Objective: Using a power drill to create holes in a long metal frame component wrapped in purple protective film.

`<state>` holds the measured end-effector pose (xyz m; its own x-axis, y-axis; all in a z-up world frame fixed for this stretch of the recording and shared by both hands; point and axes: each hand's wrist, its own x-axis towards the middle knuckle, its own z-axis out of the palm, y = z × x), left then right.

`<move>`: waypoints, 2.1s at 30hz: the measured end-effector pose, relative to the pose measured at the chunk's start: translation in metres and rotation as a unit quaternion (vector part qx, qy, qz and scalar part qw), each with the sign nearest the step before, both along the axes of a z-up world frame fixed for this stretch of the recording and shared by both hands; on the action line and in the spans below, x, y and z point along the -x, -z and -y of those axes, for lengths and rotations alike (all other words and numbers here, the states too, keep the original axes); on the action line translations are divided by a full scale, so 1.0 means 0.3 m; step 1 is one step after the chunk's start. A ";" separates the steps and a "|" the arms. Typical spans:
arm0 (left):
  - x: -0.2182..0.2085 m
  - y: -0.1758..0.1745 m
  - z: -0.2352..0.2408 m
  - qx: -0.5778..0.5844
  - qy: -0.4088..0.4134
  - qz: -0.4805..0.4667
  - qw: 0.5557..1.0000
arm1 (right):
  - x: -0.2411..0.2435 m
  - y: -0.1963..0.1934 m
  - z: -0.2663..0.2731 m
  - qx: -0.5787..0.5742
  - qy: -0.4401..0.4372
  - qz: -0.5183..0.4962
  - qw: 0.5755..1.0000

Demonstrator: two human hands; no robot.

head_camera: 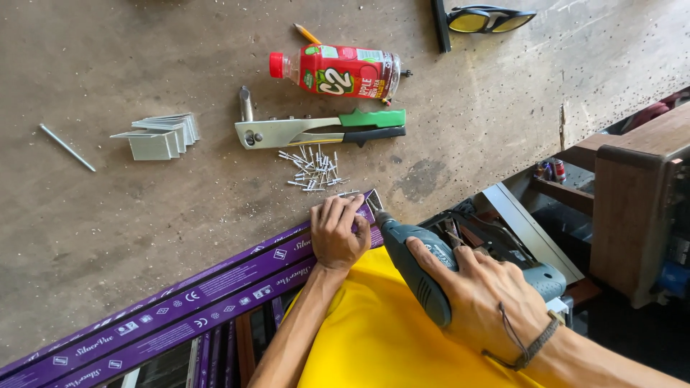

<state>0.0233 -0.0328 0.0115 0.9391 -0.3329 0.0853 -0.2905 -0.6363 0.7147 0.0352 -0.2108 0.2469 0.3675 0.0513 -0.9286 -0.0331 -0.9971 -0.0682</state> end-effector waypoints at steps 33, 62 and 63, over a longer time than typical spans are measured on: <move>0.002 0.005 0.008 -0.102 0.079 0.036 0.991 | 0.138 -0.020 0.096 0.012 0.108 0.063 0.992; 0.003 0.011 0.008 -0.098 0.073 0.058 0.991 | 0.168 0.007 0.067 0.006 0.057 0.061 0.997; 0.002 0.012 0.007 -0.099 0.074 0.056 0.991 | 0.166 0.006 0.066 0.005 0.058 0.063 0.996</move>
